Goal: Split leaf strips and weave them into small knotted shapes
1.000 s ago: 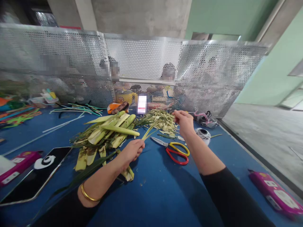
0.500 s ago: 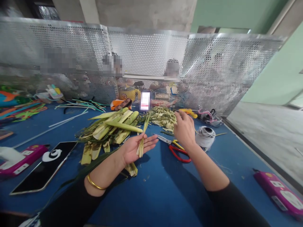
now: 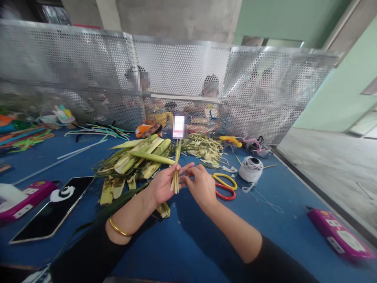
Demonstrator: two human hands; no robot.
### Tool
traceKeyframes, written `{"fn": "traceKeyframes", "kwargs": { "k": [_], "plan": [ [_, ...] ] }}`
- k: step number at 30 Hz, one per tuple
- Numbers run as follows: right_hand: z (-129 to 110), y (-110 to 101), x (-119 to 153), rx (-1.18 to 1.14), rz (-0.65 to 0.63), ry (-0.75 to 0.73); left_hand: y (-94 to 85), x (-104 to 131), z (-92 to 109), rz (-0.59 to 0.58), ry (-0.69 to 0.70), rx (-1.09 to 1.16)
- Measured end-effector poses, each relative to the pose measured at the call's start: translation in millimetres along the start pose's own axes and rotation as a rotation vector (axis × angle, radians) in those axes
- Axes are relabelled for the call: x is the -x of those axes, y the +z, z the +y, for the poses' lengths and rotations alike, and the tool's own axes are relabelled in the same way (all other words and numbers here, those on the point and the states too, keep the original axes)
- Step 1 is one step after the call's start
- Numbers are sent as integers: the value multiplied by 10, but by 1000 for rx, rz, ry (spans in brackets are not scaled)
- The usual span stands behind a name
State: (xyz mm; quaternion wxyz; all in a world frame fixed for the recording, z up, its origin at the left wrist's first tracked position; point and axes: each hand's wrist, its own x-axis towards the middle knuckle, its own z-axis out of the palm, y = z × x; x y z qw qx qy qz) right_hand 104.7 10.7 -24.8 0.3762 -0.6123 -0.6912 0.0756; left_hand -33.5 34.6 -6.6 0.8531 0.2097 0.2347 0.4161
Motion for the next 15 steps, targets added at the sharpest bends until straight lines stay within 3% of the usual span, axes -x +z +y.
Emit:
{"fn": "traceKeyframes", "kwargs": {
  "k": [4, 9, 15],
  "plan": [
    [30, 85, -64, -49, -10, 102, -17, -9, -16, -22, 4, -1],
    [145, 182, -146, -405, -37, 131, -9, 5, 1, -26, -9, -6],
    [280, -15, -378, -607, -92, 154, -35, -22, 44, 103, -11, -15]
  ]
}}
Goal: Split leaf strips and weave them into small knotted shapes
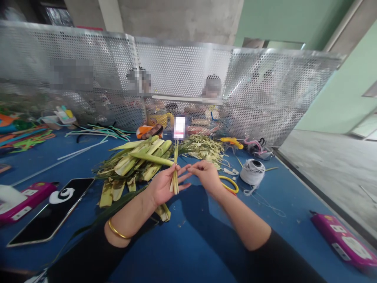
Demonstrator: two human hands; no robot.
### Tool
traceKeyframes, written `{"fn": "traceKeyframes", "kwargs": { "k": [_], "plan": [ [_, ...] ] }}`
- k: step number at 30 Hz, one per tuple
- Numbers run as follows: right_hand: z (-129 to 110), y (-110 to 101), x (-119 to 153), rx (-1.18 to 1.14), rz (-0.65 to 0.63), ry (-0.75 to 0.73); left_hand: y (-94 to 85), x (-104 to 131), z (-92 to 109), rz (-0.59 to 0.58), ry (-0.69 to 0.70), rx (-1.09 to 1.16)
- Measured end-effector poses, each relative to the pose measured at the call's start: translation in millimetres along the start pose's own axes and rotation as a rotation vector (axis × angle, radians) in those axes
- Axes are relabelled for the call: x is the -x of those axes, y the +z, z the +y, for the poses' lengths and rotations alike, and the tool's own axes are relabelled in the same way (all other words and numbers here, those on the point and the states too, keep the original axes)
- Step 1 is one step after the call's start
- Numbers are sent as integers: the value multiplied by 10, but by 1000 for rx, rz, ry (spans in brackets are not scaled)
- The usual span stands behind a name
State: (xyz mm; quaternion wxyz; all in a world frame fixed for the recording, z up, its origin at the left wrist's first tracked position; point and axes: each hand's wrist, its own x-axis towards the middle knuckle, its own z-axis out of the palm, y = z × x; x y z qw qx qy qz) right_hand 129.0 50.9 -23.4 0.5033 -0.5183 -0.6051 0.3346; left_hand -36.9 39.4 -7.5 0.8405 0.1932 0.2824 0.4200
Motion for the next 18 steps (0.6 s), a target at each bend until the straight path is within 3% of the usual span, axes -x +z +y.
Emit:
{"fn": "traceKeyframes", "kwargs": {
  "k": [5, 8, 11, 15, 18],
  "plan": [
    [-101, -274, -352, 131, -34, 2, -41, -73, 54, 156, 123, 49],
    [-102, -380, -588, 343, 55, -1, -30, -82, 83, 216, 183, 78],
    [-91, -447, -782, 426, 126, -17, 1, -64, 83, 260, 146, 84],
    [-116, -532, -914, 497, 193, -61, 20, -27, 55, 184, 33, 17],
    [-170, -625, -920, 534, 236, -85, 21, -5, 22, 129, 26, -111]
  ]
}}
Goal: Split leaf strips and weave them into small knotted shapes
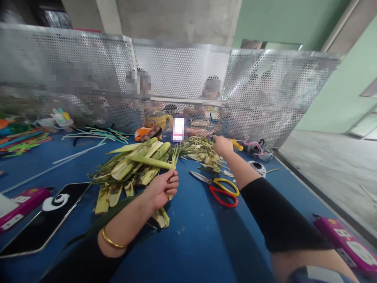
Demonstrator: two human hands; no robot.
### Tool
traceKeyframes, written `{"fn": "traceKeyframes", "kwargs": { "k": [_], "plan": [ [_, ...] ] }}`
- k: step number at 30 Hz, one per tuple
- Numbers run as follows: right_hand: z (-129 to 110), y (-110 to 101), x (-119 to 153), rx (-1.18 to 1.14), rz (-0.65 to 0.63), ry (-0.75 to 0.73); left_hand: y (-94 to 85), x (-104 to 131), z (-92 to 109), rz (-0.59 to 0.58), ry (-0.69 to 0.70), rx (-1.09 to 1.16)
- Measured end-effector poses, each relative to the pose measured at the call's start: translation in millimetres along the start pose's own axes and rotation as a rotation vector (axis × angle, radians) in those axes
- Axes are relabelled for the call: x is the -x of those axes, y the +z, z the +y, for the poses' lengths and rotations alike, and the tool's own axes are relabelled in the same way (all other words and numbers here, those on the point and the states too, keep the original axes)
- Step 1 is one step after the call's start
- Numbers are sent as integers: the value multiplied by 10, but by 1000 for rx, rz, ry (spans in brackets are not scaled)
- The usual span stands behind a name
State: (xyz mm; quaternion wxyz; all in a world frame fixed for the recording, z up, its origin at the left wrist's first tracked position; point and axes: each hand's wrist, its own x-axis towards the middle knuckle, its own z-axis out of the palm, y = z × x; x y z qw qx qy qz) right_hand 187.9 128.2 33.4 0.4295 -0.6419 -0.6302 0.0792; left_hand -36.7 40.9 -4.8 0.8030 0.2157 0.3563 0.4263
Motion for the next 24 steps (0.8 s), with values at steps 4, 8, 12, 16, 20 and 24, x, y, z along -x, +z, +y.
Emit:
{"fn": "traceKeyframes", "kwargs": {
  "k": [4, 8, 12, 16, 20, 24],
  "plan": [
    [-18, -131, 122, 7, 31, -30, 25, 40, -56, 17, 72, -228],
    [-103, -77, 574, -60, -36, -53, 79, 105, -125, 24, 169, -432],
    [-261, 100, 1137, -676, -465, 214, 123, 162, -235, -53, 213, -632],
    [-346, 155, 1350, -946, -361, 352, 116, 179, -323, -215, 259, -771],
    [-284, 23, 1286, -1010, -213, 408, 87, 165, -300, -266, 296, -894],
    [-183, -154, 1231, -1007, -153, 375, 89, 149, -230, -249, 302, -961]
  ]
}}
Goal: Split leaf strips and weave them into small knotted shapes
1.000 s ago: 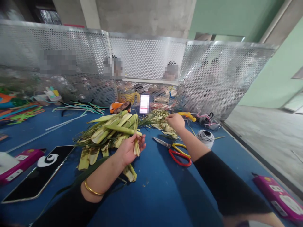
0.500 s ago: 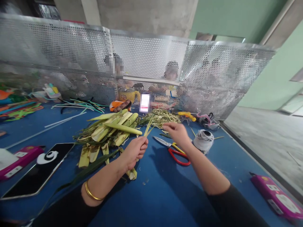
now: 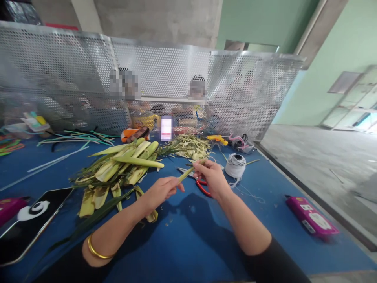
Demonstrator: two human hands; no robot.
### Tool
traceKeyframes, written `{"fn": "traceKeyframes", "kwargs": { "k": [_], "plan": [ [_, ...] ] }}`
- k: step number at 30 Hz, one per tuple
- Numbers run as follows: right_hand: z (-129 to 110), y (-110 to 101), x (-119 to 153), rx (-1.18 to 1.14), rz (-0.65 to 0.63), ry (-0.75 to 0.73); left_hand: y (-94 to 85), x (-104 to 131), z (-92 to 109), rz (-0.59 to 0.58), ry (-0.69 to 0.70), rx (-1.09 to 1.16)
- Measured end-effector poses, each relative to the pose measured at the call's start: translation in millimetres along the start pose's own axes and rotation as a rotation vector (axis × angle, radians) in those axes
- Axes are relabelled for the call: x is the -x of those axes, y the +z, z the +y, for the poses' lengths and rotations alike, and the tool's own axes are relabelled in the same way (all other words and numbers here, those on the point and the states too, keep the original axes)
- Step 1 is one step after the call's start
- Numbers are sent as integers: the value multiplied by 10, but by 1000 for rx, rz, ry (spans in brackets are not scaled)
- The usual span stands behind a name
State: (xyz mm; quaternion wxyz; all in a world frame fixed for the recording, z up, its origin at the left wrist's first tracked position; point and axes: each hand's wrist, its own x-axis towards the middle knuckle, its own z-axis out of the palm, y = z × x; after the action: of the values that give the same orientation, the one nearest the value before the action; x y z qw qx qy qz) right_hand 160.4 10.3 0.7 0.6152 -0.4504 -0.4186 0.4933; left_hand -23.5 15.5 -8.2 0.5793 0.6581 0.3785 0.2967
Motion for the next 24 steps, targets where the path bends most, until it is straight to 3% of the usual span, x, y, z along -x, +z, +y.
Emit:
{"fn": "traceKeyframes", "kwargs": {
  "k": [5, 9, 12, 15, 18, 21, 24],
  "plan": [
    [-52, -117, 4, 72, -17, 24, -94, -3, 72, -78, -67, 11],
    [-42, -101, 7, 91, -57, 47, -277, -17, 126, -192, -98, -42],
    [9, -39, 23, 112, -25, -7, -362, -73, 158, -143, -72, -164],
    [89, 32, 45, 154, 6, -65, -254, -160, 167, 10, -12, -156],
    [160, 79, 62, 155, -12, -78, -8, -240, 138, 104, 49, -152],
    [182, 89, 71, 144, -40, -70, 176, -271, 102, 221, 104, -284],
    [145, 69, 73, 154, -52, -38, 206, -246, 105, 231, 196, -471]
  ]
}}
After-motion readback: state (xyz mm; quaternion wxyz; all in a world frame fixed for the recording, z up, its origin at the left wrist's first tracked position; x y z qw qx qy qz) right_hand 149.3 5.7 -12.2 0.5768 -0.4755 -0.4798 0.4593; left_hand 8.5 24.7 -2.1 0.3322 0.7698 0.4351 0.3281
